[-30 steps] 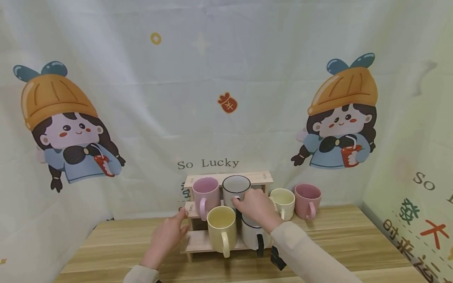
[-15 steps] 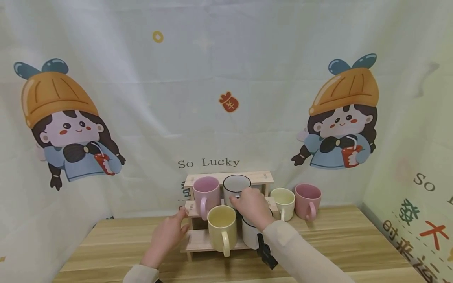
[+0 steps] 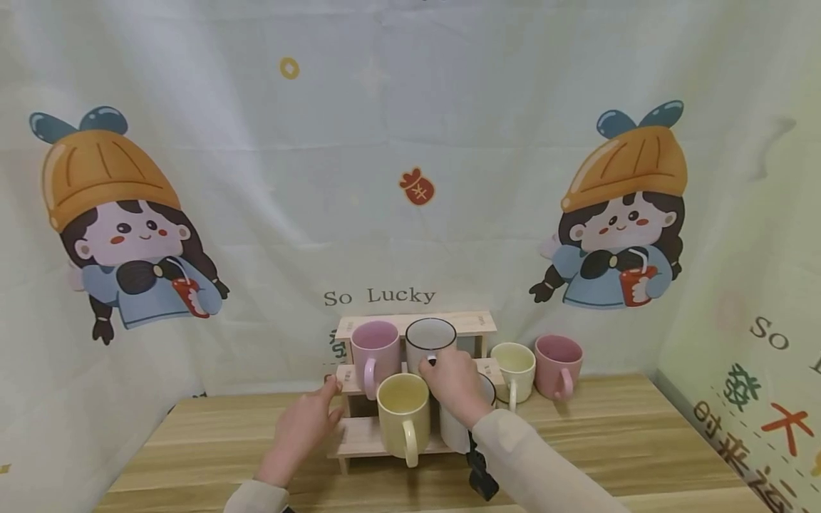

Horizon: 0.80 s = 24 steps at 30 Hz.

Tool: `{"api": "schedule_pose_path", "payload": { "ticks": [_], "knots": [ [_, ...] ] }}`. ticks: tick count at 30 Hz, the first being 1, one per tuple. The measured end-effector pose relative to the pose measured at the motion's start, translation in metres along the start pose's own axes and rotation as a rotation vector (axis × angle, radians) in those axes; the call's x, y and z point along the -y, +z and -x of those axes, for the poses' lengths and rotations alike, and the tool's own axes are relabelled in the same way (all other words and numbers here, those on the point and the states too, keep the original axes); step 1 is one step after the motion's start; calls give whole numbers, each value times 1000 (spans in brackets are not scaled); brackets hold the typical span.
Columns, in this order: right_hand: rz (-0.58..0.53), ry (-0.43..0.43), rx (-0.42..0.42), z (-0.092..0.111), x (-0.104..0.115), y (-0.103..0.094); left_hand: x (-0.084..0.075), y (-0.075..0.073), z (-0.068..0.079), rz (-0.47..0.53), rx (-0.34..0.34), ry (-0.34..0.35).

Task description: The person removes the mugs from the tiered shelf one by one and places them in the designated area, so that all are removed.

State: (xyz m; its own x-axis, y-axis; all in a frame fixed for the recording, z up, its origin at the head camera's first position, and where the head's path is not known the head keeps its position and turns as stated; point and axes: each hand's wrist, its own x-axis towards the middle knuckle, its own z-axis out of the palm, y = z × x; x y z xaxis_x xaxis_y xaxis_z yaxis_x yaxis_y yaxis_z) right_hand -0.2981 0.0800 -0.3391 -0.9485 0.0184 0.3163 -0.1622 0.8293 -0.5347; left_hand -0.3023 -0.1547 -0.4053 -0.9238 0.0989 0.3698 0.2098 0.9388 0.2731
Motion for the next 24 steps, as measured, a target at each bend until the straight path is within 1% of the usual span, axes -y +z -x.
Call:
{"api": "schedule_pose_path", "payload": {
  "ticks": [7,12,18,24],
  "knots": [
    [1,-22,-57,2,-1,6,-1,-1,0,13,18,-7],
    [-11,-12,-79,3,-3,9,-2,-2,1,22,22,-5],
    [-27,-16,-109,5,-3,11,-3,-2,3,10,5,-1],
    [-17,-27,-138,5,-2,13,-1,-1,3,13,-12,7]
  ]
}}
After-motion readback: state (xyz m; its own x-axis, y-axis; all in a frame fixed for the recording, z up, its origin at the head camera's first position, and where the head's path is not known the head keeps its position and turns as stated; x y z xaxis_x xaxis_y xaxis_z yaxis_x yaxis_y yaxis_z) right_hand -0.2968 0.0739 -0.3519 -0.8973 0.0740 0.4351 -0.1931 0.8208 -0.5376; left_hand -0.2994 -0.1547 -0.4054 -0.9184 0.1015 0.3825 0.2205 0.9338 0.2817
